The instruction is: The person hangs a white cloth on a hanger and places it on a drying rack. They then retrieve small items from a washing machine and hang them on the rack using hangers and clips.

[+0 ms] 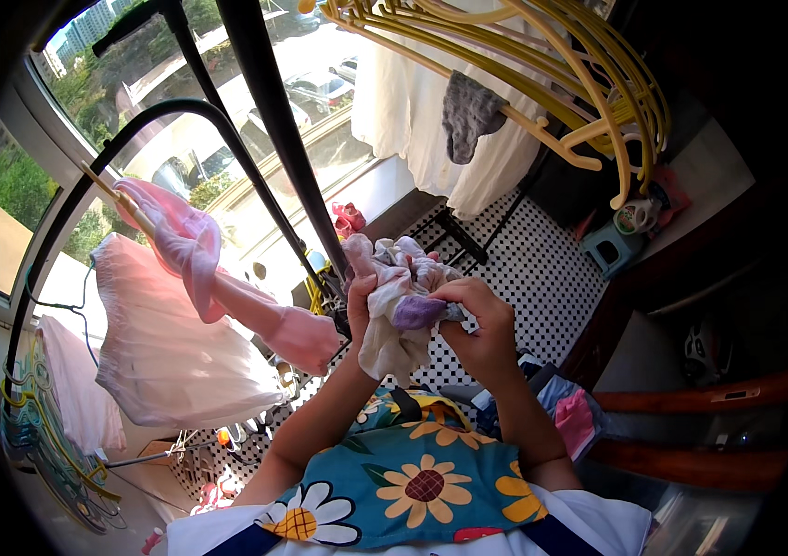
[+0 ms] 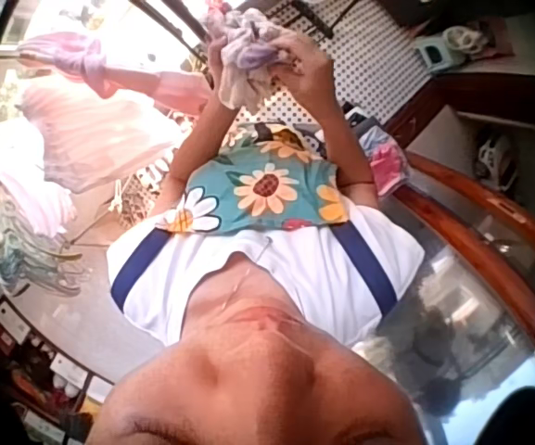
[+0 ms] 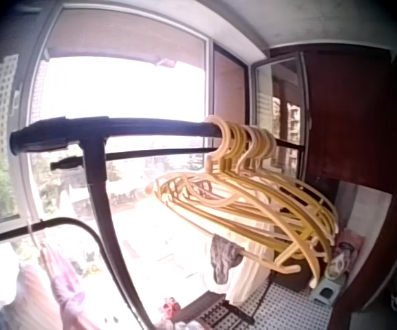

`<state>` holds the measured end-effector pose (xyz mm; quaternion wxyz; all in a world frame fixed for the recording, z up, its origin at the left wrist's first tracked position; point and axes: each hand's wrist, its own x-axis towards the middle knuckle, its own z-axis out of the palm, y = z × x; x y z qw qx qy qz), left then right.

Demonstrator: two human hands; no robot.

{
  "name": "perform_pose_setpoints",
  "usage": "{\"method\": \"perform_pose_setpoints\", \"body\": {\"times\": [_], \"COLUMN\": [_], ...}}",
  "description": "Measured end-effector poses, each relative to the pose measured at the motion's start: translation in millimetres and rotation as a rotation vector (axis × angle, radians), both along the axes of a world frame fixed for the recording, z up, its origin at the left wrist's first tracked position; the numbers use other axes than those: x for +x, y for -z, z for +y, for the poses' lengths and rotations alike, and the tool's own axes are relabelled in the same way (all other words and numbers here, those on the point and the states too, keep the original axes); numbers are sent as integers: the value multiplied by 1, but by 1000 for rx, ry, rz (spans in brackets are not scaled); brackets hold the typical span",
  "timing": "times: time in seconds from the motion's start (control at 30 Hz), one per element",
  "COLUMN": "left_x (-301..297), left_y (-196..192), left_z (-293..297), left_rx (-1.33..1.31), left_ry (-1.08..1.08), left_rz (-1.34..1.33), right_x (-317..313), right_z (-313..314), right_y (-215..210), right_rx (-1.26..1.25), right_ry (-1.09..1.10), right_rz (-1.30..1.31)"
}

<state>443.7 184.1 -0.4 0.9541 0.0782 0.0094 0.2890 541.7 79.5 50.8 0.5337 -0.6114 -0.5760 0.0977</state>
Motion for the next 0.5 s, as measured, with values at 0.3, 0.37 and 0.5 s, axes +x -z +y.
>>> {"method": "perform_pose_setpoints", "body": {"times": [0.3,0.37,0.5], "left_x": [-3,-1,1], "left_y": [31,43,67], "left_z": [10,12,4], "left_rx": [5,15,-181], "left_ry": [85,176,225], "left_rz": [-58,-208,-133], "right_x": [1,9,49], "right_z": [-12,-12,-5], "right_y": [-2,-1,8], "right_rx": [158,176,475], "right_ry": [-33,-12,-855], "right_rz": [674,846,1418]}}
